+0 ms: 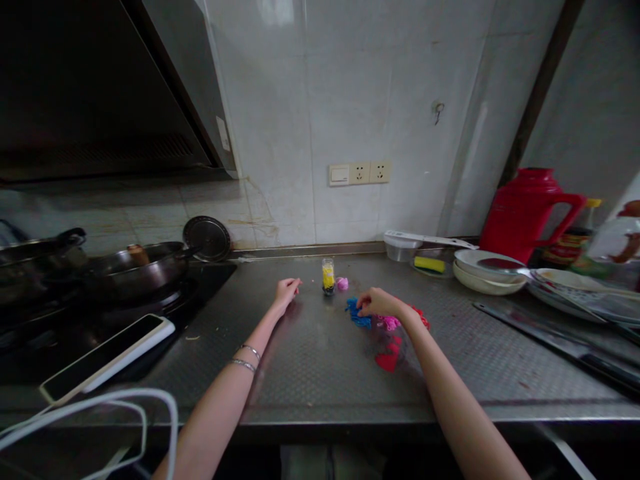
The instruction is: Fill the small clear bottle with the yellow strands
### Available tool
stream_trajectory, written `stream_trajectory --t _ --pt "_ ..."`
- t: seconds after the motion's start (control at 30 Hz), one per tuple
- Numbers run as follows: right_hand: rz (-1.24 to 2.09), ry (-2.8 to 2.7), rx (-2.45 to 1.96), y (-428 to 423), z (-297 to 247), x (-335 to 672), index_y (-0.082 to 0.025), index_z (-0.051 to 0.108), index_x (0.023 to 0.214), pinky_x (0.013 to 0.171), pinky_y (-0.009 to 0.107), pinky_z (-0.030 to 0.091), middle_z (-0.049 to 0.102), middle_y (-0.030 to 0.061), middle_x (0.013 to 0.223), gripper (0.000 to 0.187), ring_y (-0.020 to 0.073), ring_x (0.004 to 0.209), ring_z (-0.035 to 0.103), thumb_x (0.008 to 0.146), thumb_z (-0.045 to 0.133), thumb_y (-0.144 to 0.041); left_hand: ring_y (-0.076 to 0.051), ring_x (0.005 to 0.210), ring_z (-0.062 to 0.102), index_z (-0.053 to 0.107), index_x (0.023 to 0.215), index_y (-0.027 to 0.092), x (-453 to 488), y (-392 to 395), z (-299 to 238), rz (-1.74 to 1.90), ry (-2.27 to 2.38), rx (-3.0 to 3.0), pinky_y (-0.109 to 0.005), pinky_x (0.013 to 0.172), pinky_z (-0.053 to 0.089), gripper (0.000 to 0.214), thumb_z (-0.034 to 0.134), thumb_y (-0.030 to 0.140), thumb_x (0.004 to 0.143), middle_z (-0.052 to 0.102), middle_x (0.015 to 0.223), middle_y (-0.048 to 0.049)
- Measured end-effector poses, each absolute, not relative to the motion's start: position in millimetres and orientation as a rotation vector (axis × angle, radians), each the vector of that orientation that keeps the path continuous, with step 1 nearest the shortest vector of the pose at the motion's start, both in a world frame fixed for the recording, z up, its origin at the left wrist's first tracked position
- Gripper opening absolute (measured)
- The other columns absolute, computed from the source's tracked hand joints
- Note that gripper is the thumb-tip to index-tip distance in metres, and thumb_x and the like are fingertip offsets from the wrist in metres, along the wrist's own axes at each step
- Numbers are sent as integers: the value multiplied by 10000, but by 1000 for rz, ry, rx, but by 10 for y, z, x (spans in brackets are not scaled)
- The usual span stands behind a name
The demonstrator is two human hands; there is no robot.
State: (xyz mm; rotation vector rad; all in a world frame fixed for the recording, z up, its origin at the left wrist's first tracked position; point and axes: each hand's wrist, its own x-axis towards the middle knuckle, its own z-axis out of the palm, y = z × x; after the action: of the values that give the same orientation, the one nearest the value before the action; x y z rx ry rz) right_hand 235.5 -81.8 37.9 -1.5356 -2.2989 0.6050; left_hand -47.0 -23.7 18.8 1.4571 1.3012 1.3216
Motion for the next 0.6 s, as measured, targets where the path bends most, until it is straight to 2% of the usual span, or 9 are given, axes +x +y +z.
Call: stream_trajectory --t 0.3,0.6 --pt "698 -2293 -1546 -819 363 2348 -161 702 791 511 185 399 667 13 666 242 124 581 569 586 607 -244 -32 356 299 603 688 105 -450 -238 178 1318 1272 1473 -182 382 174 319 523 414 679 419 449 42" --pt "699 -2292 -1447 -792 355 2346 -168 712 778 569 185 426 683 12 696 220 136 638 596 611 592 -246 -36 363 301 609 703 102 -435 -251 167 1311 1274 1486 -186 388 180 360 528 451 680 423 443 39"
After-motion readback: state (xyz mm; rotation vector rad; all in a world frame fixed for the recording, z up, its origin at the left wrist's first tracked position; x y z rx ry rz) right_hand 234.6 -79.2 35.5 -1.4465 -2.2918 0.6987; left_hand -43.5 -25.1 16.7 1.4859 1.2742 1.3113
